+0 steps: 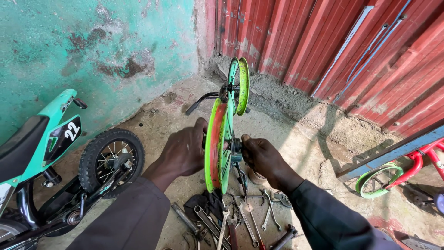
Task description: Repairing and adjusting bicycle wheels and hubs using a wrench and measuring tape
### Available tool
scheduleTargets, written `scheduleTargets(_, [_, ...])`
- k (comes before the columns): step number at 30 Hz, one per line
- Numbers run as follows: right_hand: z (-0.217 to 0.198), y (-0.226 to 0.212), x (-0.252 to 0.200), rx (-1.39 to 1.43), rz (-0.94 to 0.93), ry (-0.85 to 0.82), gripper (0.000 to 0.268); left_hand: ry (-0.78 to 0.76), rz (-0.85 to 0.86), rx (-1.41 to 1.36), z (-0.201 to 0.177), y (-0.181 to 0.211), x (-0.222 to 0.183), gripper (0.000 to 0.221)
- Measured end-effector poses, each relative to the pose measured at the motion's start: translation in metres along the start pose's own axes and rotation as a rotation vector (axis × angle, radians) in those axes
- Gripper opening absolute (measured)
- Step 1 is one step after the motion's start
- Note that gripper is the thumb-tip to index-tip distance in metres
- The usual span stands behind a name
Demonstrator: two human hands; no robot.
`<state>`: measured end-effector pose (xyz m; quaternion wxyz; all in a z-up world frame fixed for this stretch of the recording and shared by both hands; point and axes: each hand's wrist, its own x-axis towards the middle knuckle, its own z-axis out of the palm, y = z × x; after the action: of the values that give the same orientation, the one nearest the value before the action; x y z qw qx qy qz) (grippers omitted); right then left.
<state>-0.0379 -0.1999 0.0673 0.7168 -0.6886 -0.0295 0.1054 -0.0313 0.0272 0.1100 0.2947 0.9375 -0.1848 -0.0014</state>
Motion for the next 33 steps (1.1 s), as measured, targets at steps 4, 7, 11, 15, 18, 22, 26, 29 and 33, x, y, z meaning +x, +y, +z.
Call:
scheduleTargets(4, [-0.008,0.014,0.020,-0.229,-0.048,-0.052,0.054,-0.051,0.021,-0.003,0.021,-0.044,0.013,0.053])
scheduleTargets(7, [-0.002,-0.023,-0.003,-0.790,-0.209,-0.063,0.041,-0.009,-0.059,-0.032,0.006,-0.038,0.011,0.039])
scheduleTargets(11, [-0.011,-0.010,0.007,-0.771,-0.528,0.009,0.013,-0.004,-0.086,-0.021,0.002,-0.023,0.008,0.032])
scheduleTargets(15, [-0.016,-0.003,0.015,-0.888,-0.728,-0.068,0.011,-0.045,-0.140,-0.228,0.009,-0.026,0.010,0.036])
scheduleTargets(18, [-0.010,-0.010,0.007,-0.764,-0.470,-0.110,0.024,-0.027,-0.147,-0.287,0.024,-0.039,0.014,0.035])
scheduleTargets(22, [-0.018,0.008,0.015,-0.325,0.090,-0.042,0.070,0.002,-0.070,-0.188,0.017,-0.032,0.017,0.027])
scheduleTargets(26, [-0.016,0.014,0.025,-0.168,0.019,-0.007,0.053,-0.041,-0.080,-0.148,0.009,-0.025,0.016,0.024])
scheduleTargets(29, [-0.026,0.011,0.032,-0.483,-0.233,-0.051,0.035,0.001,-0.148,-0.229,0.003,-0.028,0.020,0.031])
scheduleTargets(33, [-0.024,-0.001,0.030,-0.622,-0.724,-0.077,0.010,-0.018,-0.143,-0.180,0.008,-0.027,0.028,0.029])
